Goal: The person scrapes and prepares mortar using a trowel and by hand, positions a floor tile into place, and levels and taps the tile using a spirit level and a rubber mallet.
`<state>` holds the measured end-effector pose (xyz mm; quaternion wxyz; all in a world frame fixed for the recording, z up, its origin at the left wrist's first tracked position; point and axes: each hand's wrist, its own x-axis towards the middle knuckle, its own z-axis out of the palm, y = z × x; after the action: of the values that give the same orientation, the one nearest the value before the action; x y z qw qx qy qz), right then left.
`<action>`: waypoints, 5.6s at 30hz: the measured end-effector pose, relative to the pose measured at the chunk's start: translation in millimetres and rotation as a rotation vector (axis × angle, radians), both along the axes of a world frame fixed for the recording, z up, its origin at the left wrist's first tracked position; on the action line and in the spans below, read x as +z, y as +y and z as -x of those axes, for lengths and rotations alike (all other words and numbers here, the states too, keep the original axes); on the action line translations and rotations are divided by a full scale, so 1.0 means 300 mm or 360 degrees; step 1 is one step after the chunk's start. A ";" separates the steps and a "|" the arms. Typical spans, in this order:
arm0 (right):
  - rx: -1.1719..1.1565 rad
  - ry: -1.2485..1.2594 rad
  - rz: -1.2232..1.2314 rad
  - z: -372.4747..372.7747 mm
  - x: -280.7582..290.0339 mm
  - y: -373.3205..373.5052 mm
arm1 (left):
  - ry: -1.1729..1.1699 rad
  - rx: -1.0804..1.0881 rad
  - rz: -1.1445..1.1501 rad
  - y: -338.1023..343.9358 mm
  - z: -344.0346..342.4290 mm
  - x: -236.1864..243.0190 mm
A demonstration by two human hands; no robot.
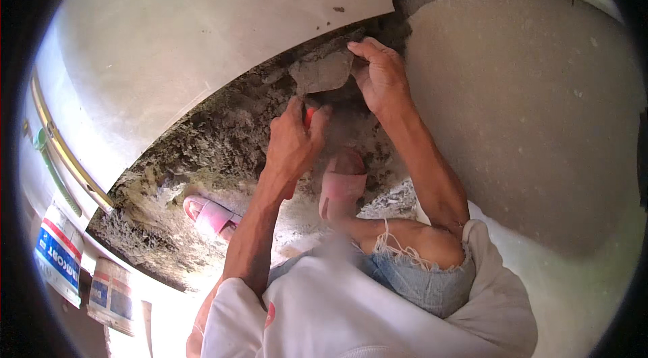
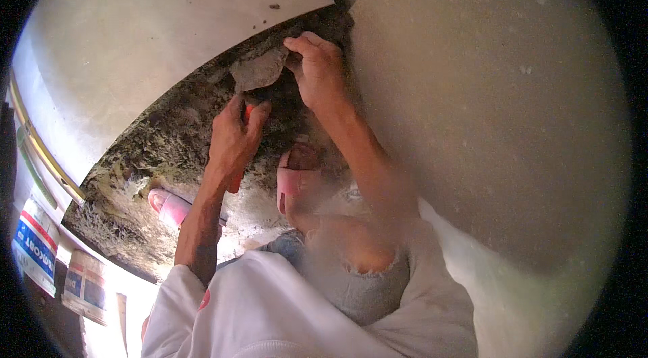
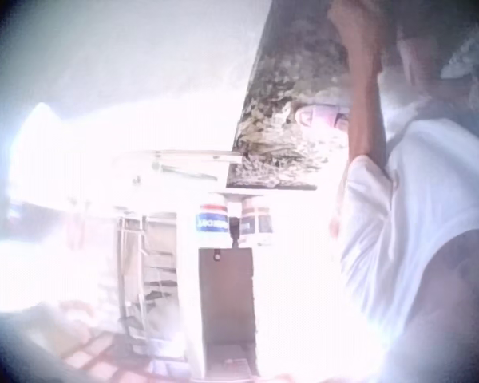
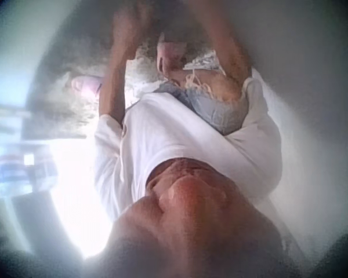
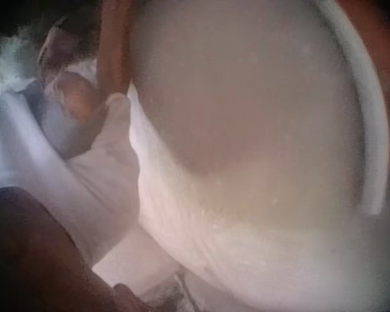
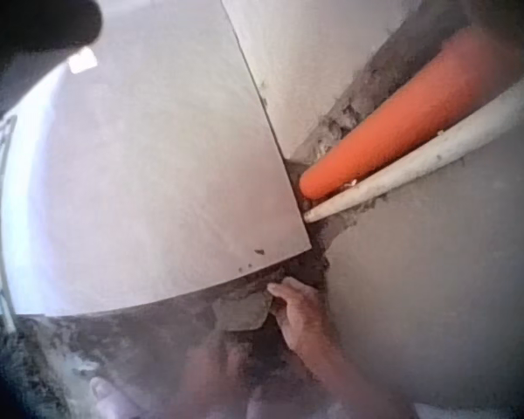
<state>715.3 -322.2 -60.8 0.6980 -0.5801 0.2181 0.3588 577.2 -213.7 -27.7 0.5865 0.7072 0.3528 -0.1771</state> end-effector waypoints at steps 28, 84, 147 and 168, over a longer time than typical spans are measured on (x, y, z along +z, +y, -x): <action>0.0144 -0.0098 -0.0027 0.042 0.043 0.043 | -0.0035 -0.0028 -0.0085 0.032 0.061 0.034; -0.0240 0.0044 -0.0198 -0.026 0.003 -0.058 | -0.0069 -0.0059 -0.0134 -0.100 -0.098 -0.031; -0.0255 -0.0115 -0.0050 0.377 -0.020 0.304 | -0.0164 -0.0134 0.0129 0.294 0.316 -0.108; -0.0270 0.0016 -0.0436 0.572 0.183 0.370 | -0.0203 -0.0204 -0.0044 0.371 0.496 0.039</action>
<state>543.5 -211.2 -5.9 0.7972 -0.4573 0.2187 0.3278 428.4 -102.4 -16.0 0.5856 0.7461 0.2712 -0.1639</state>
